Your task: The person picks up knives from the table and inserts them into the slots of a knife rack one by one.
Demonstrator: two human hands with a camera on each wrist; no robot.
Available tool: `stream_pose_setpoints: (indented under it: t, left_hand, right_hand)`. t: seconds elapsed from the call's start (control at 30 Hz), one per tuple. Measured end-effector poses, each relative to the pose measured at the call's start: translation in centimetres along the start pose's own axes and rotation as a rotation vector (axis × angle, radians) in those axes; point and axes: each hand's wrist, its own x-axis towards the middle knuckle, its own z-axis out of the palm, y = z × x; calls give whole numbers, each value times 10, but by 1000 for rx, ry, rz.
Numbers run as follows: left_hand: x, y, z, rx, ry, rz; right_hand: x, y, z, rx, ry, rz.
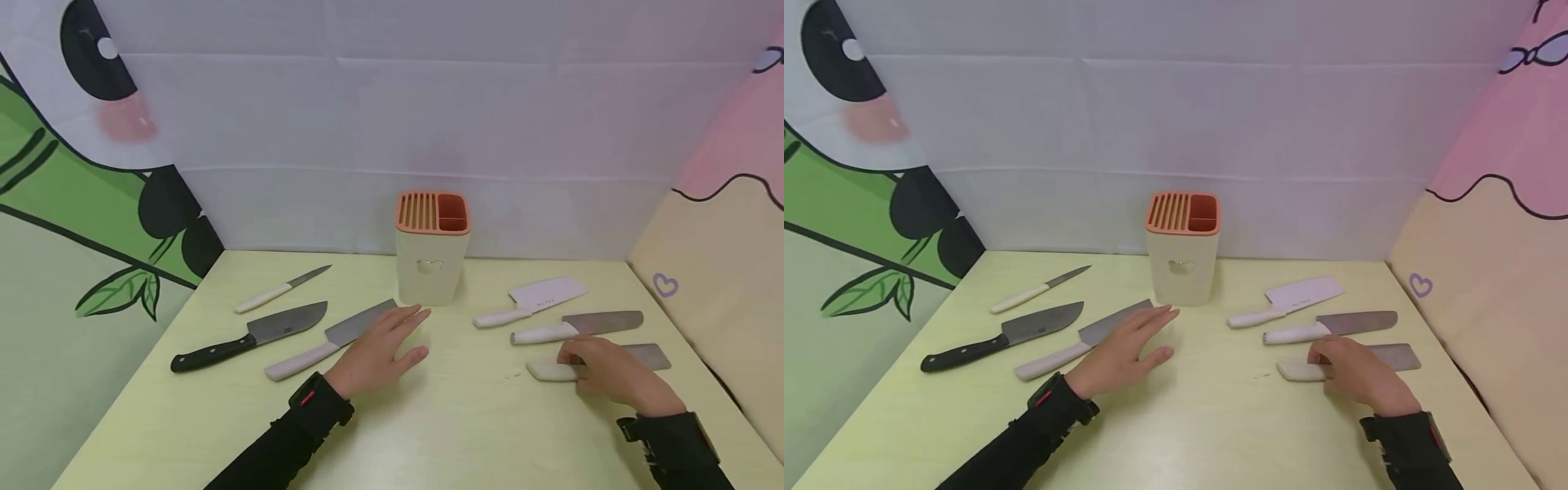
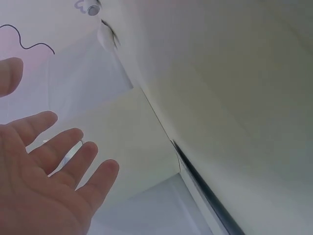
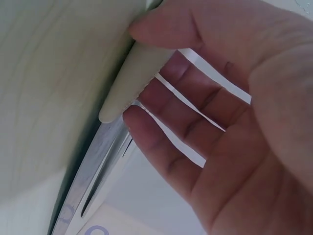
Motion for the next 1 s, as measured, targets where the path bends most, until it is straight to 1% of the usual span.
stream_pose_setpoints:
  t: [0.07,0.17,0.3,0.43,0.53,0.6,0.67,0.77,0.87,1.0]
  left_hand:
    - [1,0,-2,-15,-5,-16]
    - [4,-1,-8,-21,13,-32]
    - [6,-2,-16,-9,70,5]
    - [9,-2,-23,-2,102,27]
    - [12,-2,-28,-3,110,22]
    - [14,-2,-32,-9,115,24]
    - [16,-1,-35,-17,117,20]
    - [20,1,-39,-36,124,16]
    - [23,4,-44,-46,145,16]
    - [27,6,-50,-45,179,22]
  right_hand:
    - [1,0,-2,-5,4,-7]
    - [4,-3,-8,-22,27,-54]
    - [11,-13,-18,-50,94,-123]
    - [15,-28,-29,-27,124,-117]
    - [17,-41,-39,25,100,-82]
    - [19,-50,-45,55,99,-81]
    - [22,-59,-51,102,103,-100]
    - [28,-73,-59,206,102,-124]
    - [35,-85,-65,293,95,-156]
    - [44,-98,-71,334,108,-201]
